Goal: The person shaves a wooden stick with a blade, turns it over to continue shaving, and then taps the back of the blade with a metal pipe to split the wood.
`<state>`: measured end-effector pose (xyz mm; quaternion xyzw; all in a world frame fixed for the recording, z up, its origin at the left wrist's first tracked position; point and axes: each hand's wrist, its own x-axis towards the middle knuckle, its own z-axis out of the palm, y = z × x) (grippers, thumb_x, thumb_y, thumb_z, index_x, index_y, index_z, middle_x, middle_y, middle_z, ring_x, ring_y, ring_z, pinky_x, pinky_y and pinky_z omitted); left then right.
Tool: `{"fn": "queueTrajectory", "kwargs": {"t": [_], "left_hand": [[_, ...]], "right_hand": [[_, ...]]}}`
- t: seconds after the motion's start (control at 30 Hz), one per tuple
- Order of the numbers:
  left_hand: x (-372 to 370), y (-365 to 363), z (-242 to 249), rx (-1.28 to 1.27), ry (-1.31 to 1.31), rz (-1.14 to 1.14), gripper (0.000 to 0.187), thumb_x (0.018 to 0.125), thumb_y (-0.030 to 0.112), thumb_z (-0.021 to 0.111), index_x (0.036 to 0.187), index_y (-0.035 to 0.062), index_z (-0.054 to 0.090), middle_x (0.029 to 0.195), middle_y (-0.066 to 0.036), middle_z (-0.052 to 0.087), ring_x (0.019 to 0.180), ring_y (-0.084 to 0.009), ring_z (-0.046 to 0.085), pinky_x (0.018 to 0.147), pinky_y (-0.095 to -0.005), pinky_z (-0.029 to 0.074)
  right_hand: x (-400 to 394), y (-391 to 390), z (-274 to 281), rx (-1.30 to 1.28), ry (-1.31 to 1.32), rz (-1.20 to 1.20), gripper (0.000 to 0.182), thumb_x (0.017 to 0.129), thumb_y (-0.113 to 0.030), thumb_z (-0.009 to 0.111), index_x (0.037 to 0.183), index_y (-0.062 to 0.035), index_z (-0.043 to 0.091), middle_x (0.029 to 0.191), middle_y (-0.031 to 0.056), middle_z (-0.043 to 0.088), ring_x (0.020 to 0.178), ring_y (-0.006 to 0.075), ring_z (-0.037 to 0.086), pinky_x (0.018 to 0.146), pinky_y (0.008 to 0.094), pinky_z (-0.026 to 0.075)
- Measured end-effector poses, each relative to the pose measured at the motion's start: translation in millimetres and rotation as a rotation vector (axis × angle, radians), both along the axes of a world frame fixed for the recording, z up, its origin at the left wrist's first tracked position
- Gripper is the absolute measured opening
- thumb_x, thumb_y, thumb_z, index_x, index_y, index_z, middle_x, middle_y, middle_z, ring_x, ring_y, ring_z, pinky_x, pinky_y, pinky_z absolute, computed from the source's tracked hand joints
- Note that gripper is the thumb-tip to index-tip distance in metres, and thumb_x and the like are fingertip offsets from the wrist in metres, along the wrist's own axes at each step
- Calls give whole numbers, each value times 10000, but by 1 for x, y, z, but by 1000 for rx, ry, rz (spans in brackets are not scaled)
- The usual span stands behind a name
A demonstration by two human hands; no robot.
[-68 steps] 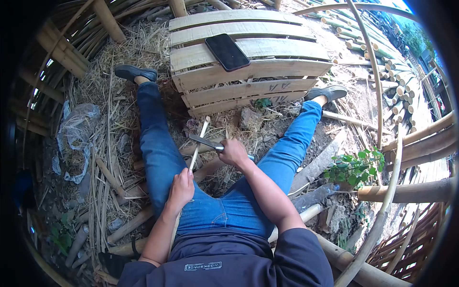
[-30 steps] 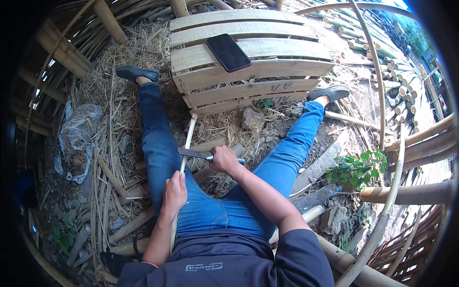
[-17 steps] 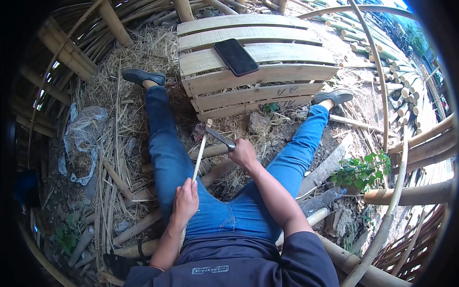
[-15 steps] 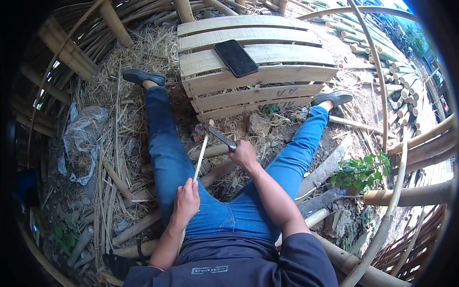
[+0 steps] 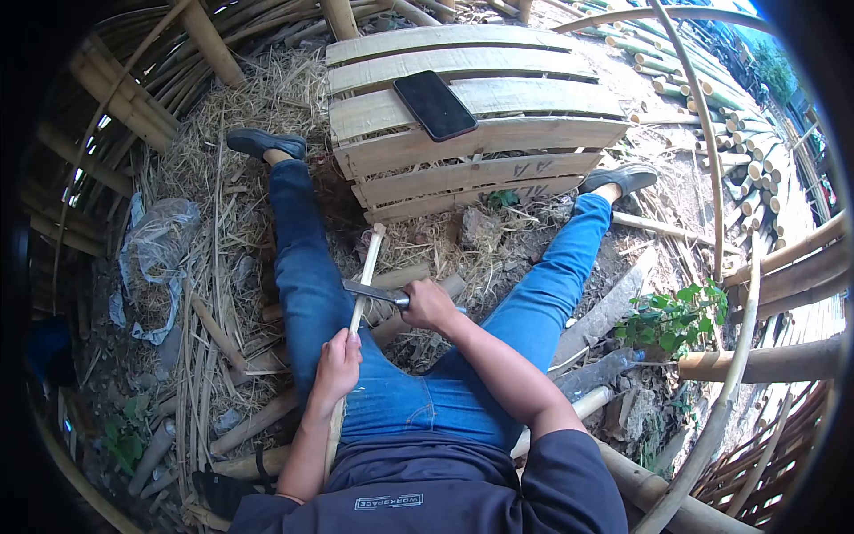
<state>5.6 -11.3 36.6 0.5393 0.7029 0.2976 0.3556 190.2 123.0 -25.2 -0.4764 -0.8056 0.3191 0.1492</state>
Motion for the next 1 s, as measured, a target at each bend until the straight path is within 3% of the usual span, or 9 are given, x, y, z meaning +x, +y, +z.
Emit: {"fn": "queueTrajectory", "kwargs": {"t": [0.07, 0.17, 0.27, 0.37, 0.57, 0.6, 0.73, 0.97, 1.0], "left_hand": [[-4, -1, -4, 2, -69, 2, 298, 1025, 207, 442, 828, -5, 515, 601, -165, 575, 584, -348, 625, 560, -448, 462], [-2, -2, 5, 3, -67, -22, 310, 1034, 206, 425, 820, -2, 509, 591, -159, 571, 568, -327, 623, 547, -432, 461], [-2, -3, 7, -48, -108, -21, 374, 1056, 266, 413, 815, -4, 505, 578, -104, 536, 533, -193, 581, 524, -348, 448], [2, -11, 7, 10, -72, -67, 359, 1054, 251, 416, 812, 2, 507, 574, -104, 534, 523, -191, 574, 517, -348, 444], [4, -7, 0, 2, -58, -71, 336, 1044, 218, 423, 801, 4, 512, 577, -98, 538, 523, -185, 569, 520, -348, 439], [3, -7, -1, 10, -61, -56, 337, 1044, 218, 422, 800, 4, 511, 573, -97, 534, 520, -183, 565, 518, -348, 437], [1, -6, -4, 30, -87, -17, 338, 1044, 217, 421, 798, 4, 511, 556, -90, 517, 500, -174, 545, 506, -347, 426], [-2, -9, 0, 42, -74, -70, 349, 1046, 223, 415, 791, -2, 497, 548, -99, 511, 492, -181, 550, 498, -351, 422], [-3, -8, 0, 44, -54, -82, 357, 1048, 227, 409, 789, -4, 493, 552, -110, 522, 498, -199, 566, 500, -354, 426]], "right_hand": [[-3, -1, -2, -13, -25, -16, 187, 654, -127, 637, 794, -19, 699, 765, 226, 674, 783, 415, 665, 774, 492, 539], [-3, 2, -2, 41, 7, -82, 160, 668, -129, 624, 770, -17, 677, 727, 232, 650, 739, 436, 640, 739, 504, 528], [-1, 6, -8, 99, 3, -107, 156, 679, -134, 624, 759, -12, 679, 716, 246, 642, 734, 438, 644, 738, 500, 530], [18, 34, -23, 62, -26, -311, 157, 699, -140, 627, 766, -14, 691, 726, 261, 645, 739, 443, 650, 738, 505, 529], [20, 20, -6, -41, 6, -341, 174, 734, -174, 640, 793, -28, 716, 743, 254, 663, 742, 440, 662, 734, 511, 532], [18, 17, -1, -62, 10, -309, 195, 744, -180, 622, 790, -13, 711, 760, 270, 664, 755, 439, 669, 788, 501, 543], [10, 4, 19, -25, -88, -105, 193, 754, -201, 637, 784, -26, 710, 769, 247, 673, 770, 439, 665, 792, 502, 538], [3, 3, 5, -17, -110, -88, 160, 691, -135, 630, 766, -12, 701, 775, 247, 674, 779, 426, 671, 777, 487, 543], [3, 5, 3, 30, -88, -102, 145, 690, -146, 631, 744, -30, 700, 731, 253, 654, 728, 428, 661, 718, 497, 539]]}}
